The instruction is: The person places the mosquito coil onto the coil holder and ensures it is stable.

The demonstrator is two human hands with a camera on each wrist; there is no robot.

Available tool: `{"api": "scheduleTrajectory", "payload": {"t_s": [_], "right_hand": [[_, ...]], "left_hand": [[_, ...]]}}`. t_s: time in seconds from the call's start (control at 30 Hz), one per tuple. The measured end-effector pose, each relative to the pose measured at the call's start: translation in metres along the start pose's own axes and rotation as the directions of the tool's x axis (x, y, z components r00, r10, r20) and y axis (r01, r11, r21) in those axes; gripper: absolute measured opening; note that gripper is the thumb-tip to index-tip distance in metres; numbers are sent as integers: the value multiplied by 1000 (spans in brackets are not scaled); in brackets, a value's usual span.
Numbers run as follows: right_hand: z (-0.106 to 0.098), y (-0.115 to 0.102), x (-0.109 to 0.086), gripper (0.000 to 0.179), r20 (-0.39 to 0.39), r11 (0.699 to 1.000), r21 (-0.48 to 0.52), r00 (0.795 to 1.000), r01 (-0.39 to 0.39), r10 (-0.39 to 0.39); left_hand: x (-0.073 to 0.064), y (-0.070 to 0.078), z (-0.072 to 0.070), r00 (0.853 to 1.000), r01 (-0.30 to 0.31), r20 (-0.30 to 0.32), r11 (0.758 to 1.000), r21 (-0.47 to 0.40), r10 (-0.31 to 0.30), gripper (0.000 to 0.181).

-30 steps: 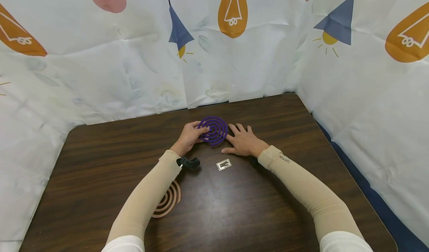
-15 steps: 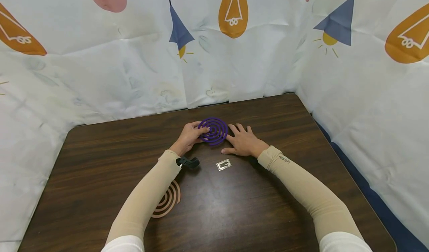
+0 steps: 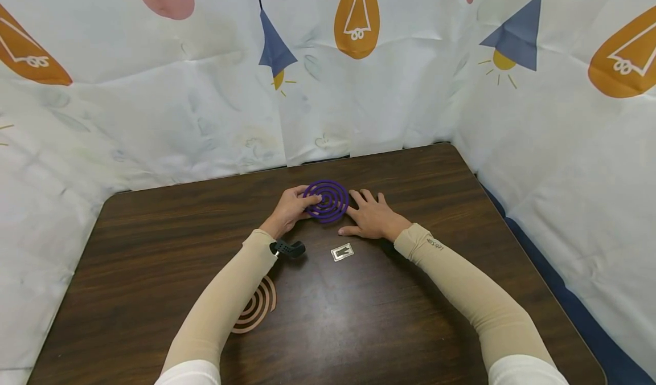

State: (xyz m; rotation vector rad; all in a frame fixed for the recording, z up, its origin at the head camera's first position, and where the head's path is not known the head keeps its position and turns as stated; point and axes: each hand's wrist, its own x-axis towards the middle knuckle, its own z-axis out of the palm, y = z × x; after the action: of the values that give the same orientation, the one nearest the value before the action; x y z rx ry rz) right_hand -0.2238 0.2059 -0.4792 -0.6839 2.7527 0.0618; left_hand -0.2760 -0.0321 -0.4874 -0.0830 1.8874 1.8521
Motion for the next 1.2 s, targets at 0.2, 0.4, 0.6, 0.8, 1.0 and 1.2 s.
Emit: {"api": "scheduleTrajectory", "payload": {"t_s": [0.2, 0.4, 0.6, 0.8, 1.0, 1.2], "right_hand": [[2, 1, 1, 84, -4, 1000, 2, 1000, 0, 0], [1, 1, 1, 85, 0, 1000, -4, 1000, -4, 4], [2, 0, 1, 84, 0, 1000, -6, 1000, -2, 2], [2, -1, 0, 83, -4, 1000, -4, 1000, -4, 4], [2, -2, 0, 84, -2, 1000, -7, 1000, -3, 3], [1, -2, 0, 83, -2, 1000, -7, 1000, -8, 8]], "left_hand": [[1, -2, 1, 1000, 3, -9, 1000, 14, -3, 48], [1, -1, 1, 1000, 0, -11, 1000, 4, 0, 47], [1, -2, 1, 1000, 4, -15, 1000, 8, -4, 47], [-1, -1, 2, 1000, 2, -13, 1000, 16, -2, 48], [-1, -2, 2, 1000, 1, -10, 1000, 21, -1, 48], [0, -3, 1, 1000, -3, -8, 999, 32, 3, 48]]}}
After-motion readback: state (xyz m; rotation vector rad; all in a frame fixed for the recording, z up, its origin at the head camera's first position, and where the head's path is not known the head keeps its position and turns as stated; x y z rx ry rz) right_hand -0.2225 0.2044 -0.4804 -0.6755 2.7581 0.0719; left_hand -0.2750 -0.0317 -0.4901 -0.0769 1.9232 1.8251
